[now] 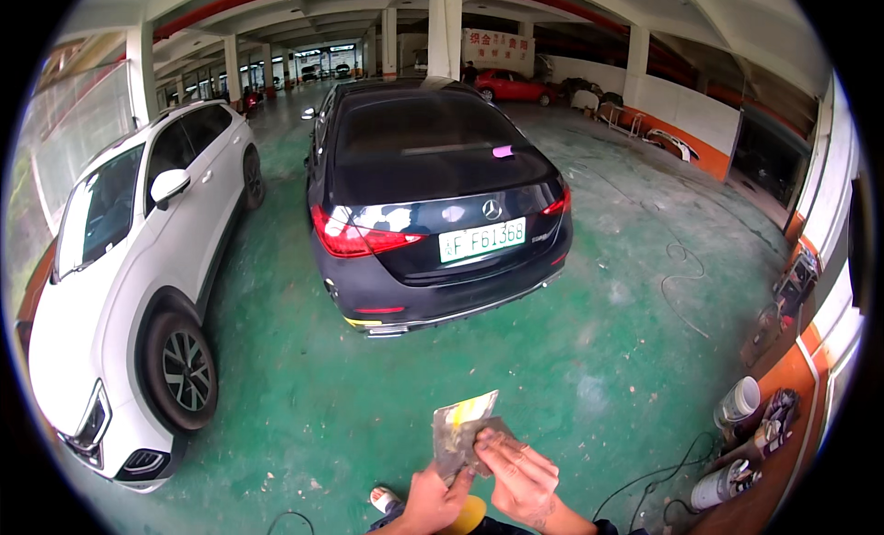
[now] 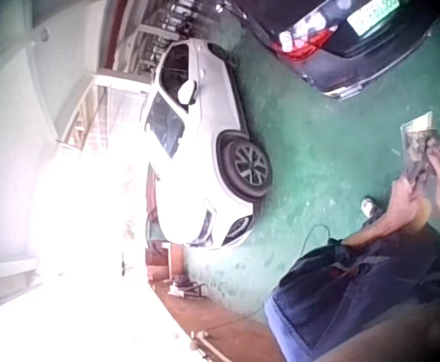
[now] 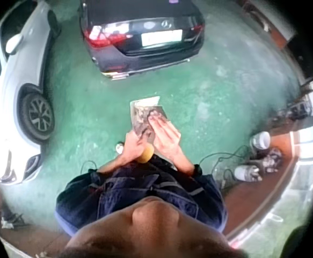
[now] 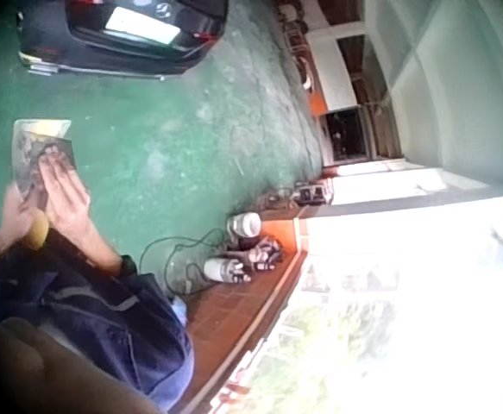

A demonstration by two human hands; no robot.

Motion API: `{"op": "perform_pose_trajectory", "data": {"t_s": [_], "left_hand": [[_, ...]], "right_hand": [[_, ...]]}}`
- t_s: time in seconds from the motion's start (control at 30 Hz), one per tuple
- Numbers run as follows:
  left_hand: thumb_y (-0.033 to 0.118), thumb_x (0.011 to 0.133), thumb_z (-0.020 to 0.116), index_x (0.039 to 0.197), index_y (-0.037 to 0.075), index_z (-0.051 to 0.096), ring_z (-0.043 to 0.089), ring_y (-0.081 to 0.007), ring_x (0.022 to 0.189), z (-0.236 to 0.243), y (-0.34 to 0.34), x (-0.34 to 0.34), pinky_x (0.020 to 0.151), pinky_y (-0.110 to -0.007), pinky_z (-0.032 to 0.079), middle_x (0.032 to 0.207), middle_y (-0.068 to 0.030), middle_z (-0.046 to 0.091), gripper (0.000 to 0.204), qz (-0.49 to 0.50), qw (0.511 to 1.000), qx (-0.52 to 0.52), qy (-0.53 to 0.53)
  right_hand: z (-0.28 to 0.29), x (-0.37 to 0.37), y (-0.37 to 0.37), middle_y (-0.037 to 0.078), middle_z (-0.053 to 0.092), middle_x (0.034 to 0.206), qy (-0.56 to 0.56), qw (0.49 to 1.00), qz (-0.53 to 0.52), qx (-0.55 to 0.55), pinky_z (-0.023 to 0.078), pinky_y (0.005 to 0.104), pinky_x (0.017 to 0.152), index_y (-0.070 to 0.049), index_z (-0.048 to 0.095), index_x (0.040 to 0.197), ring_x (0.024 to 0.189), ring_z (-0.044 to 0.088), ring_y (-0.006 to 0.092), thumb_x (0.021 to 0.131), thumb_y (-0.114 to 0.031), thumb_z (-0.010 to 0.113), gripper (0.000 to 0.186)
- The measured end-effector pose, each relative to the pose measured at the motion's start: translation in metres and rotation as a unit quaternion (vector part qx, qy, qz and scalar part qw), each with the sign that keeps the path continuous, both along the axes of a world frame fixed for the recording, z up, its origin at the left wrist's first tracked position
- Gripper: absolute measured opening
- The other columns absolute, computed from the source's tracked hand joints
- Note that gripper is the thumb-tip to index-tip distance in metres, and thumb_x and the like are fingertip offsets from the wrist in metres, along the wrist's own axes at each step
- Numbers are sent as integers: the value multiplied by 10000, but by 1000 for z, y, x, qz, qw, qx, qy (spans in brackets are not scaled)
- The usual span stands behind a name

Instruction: The person mixes a yellow paste on a metal palette and applies it to several spots on the rear bumper of a black car using a spreader and a sponge. The person smooths the filler into the damaged areas to prepare the surface for further repair.

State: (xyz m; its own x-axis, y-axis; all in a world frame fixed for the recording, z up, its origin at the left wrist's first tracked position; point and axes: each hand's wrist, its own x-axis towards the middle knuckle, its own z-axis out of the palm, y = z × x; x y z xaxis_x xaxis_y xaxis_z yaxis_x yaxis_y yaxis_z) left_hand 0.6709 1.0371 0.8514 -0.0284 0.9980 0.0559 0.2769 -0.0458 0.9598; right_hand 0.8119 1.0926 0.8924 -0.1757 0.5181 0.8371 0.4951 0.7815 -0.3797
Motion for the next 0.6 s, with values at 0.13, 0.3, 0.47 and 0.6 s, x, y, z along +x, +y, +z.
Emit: {"op": "perform_pose_trajectory", "data": {"t_s": [0.13, 0.3, 0.47, 0.6], "left_hand": [[100, 986, 583, 1053, 42, 680, 623, -200, 692, -17, 4, -16, 628, -342, 494, 808, -59, 673, 131, 10, 999, 22, -26], [216, 1043, 538, 925, 45, 584, 448, -115, 498, 27, -14, -7, 474, -290, 368, 601, 11, 486, 213, -101, 913, -173, -357], [200, 1022, 564, 1000, 3, 562, 470, -166, 470, 21, -23, -10, 454, -315, 397, 589, -43, 485, 198, -171, 846, -213, -458], [180, 1010, 583, 1009, -6, 577, 484, -164, 477, 12, -17, -10, 456, -308, 399, 600, -41, 497, 187, -153, 870, -160, -441]], "right_hand": [[6, 5, 0, 177, 716, 900, 158, 986, 25, -39, 593, 372, 788, 80, 704, 982, 860, 714, 279, 889, 63, 588, 149], [-22, 28, 8, 77, 650, 805, 495, 832, 171, -180, 504, 341, 725, 57, 682, 972, 764, 594, 139, 982, -53, 626, 124], [-9, 37, 5, 168, 750, 978, 281, 896, 172, -299, 561, 324, 752, 78, 724, 994, 849, 704, 197, 968, -62, 651, 160], [-6, 49, 14, 143, 748, 946, 111, 948, 71, -289, 563, 307, 744, 62, 723, 986, 826, 704, 181, 939, -18, 651, 118]]}}
